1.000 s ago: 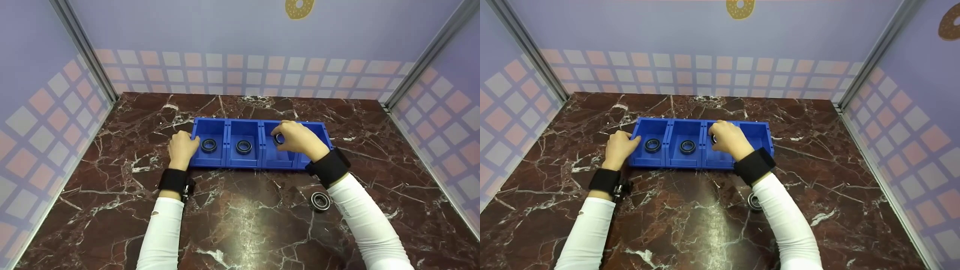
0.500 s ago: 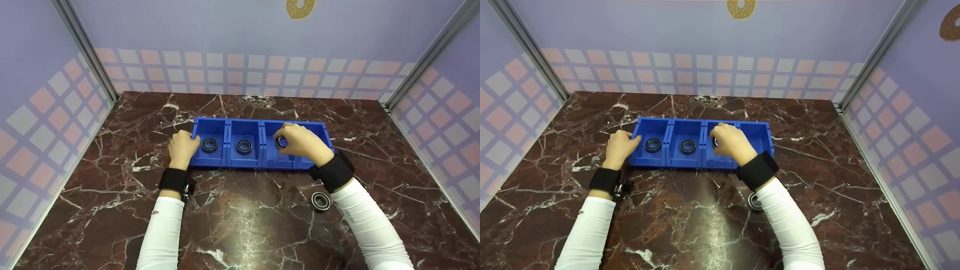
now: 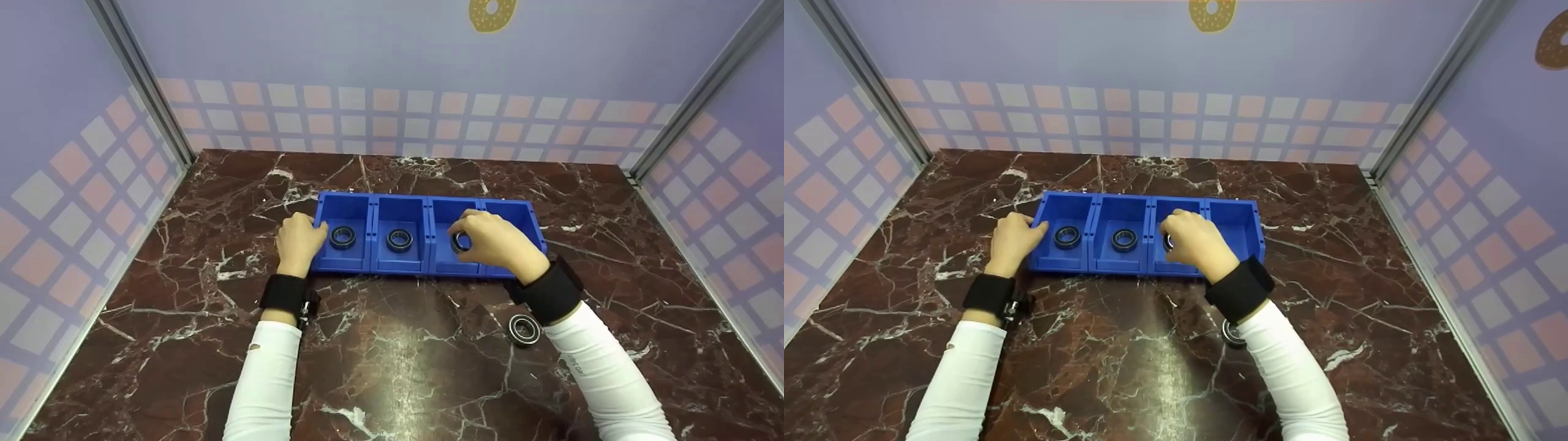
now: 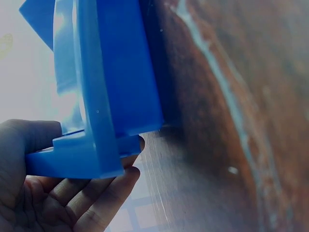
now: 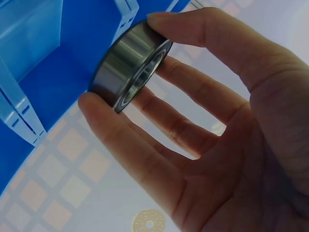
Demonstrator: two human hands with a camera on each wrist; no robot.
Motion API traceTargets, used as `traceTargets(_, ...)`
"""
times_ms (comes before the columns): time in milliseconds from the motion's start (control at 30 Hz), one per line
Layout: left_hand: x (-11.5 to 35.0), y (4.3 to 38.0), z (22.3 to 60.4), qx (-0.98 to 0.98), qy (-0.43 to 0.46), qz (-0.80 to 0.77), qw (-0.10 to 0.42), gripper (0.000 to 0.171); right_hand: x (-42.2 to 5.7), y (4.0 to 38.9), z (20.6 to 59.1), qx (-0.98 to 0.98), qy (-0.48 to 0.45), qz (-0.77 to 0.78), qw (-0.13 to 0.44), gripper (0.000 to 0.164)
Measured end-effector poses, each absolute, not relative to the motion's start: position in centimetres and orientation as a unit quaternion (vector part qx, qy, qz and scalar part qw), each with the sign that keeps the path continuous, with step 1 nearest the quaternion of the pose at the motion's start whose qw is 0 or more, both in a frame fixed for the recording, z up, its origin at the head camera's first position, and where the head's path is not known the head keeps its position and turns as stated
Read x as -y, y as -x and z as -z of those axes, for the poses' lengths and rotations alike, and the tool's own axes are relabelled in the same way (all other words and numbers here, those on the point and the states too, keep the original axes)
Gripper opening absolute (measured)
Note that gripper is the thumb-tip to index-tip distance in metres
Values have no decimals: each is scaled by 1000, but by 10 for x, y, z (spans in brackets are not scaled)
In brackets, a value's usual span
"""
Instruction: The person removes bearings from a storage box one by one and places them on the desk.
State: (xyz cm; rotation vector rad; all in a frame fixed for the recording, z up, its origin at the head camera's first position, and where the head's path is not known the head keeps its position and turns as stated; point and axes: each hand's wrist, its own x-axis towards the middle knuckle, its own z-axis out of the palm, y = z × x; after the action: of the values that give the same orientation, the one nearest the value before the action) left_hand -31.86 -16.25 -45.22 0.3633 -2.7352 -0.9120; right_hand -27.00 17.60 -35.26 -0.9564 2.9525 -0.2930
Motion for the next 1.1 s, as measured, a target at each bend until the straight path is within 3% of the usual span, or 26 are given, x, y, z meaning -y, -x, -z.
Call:
traceTargets(500,163,319,452,935,-120,313,116,32,-178,255,360,-942,322,98,-3,32)
traceTargets(1100,162,318,452,935,-122,313,117,35,-178,233,370,-941,324,93,30,42)
